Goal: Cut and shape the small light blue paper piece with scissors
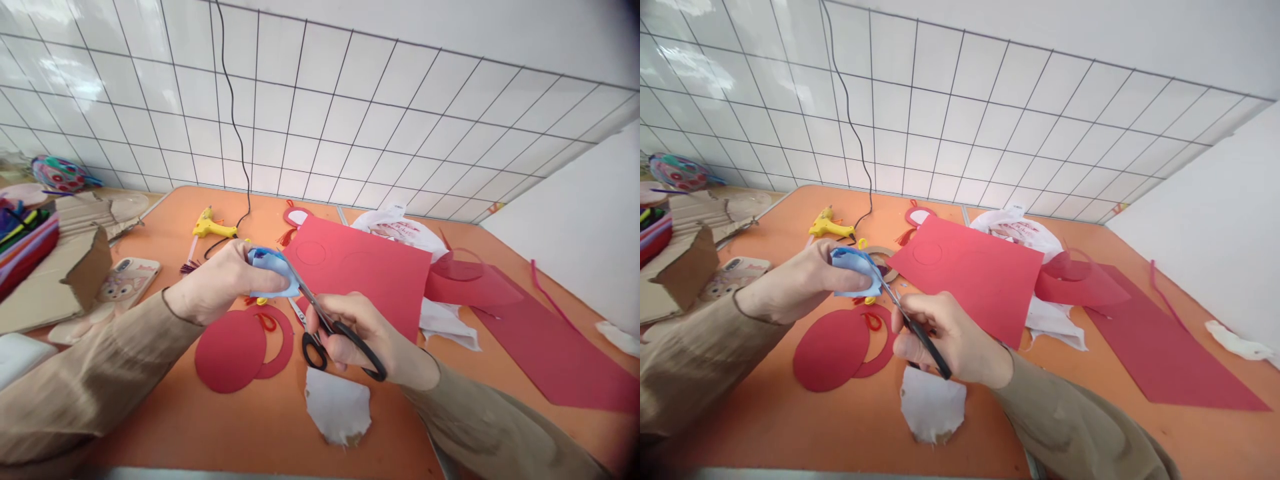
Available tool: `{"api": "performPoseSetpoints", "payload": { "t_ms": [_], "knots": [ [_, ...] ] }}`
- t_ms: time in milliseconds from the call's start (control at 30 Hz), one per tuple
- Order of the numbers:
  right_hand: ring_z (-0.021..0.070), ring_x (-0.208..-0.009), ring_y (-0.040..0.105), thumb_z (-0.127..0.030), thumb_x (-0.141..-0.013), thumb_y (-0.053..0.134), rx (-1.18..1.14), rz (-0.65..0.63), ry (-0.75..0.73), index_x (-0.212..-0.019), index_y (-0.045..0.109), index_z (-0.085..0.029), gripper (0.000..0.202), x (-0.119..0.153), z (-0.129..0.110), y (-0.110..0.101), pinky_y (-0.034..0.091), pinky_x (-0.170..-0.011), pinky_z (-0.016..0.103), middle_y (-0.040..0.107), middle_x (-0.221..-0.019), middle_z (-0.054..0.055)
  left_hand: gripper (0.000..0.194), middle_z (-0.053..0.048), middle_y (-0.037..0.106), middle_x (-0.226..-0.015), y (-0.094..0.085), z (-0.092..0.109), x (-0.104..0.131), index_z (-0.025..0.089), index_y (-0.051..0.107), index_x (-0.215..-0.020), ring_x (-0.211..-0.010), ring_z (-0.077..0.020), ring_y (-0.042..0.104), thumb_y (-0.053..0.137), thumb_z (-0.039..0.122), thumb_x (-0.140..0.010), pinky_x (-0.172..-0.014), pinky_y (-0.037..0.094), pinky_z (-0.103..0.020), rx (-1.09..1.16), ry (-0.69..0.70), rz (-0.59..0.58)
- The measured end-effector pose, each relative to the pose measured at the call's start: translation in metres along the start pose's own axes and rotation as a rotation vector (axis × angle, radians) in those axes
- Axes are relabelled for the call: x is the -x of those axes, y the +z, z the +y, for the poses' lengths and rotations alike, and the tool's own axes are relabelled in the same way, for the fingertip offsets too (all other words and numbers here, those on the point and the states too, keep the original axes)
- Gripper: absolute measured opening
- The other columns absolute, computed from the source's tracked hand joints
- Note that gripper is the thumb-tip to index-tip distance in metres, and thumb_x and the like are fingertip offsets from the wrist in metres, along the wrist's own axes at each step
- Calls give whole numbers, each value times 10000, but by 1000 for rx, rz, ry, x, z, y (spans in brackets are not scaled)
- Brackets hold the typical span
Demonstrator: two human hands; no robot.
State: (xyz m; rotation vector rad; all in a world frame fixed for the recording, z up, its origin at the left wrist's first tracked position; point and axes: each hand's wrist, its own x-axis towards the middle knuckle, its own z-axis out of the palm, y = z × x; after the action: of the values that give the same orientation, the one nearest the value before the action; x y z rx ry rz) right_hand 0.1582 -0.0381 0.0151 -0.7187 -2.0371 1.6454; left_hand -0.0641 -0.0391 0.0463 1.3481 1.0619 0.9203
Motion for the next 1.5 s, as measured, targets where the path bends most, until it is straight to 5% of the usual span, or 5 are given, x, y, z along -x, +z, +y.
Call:
{"api": "performPoseSetpoints", "payload": {
  "t_ms": [467,1133,1500],
  "knots": [
    [72,-400,454,-585,-839,650,12,-31,-28,-799,530,-154,449,1,0,-4,334,-395,186,488,-540,-47,50,-16,663,-637,-3,-3,-2,162,733,-631,-591,-104,517,776,162,-605,-553,399,-239,74,-44,-2],
    [74,-480,373,-681,-801,638,49,-28,-105,-784,559,-136,551,-2,-2,-5,270,-452,222,488,-584,-25,212,47,448,-518,0,-6,-2,149,547,-508,-510,-67,408,738,148,-602,-489,330,-227,73,-11,-28],
    [76,-455,378,-684,-792,643,71,-27,-69,-765,543,-147,547,-1,-1,-6,264,-436,221,453,-550,-40,177,-4,611,-613,-3,-6,-4,164,609,-589,-602,-139,583,783,191,-593,-548,466,-263,43,-37,-36]
  ]
}}
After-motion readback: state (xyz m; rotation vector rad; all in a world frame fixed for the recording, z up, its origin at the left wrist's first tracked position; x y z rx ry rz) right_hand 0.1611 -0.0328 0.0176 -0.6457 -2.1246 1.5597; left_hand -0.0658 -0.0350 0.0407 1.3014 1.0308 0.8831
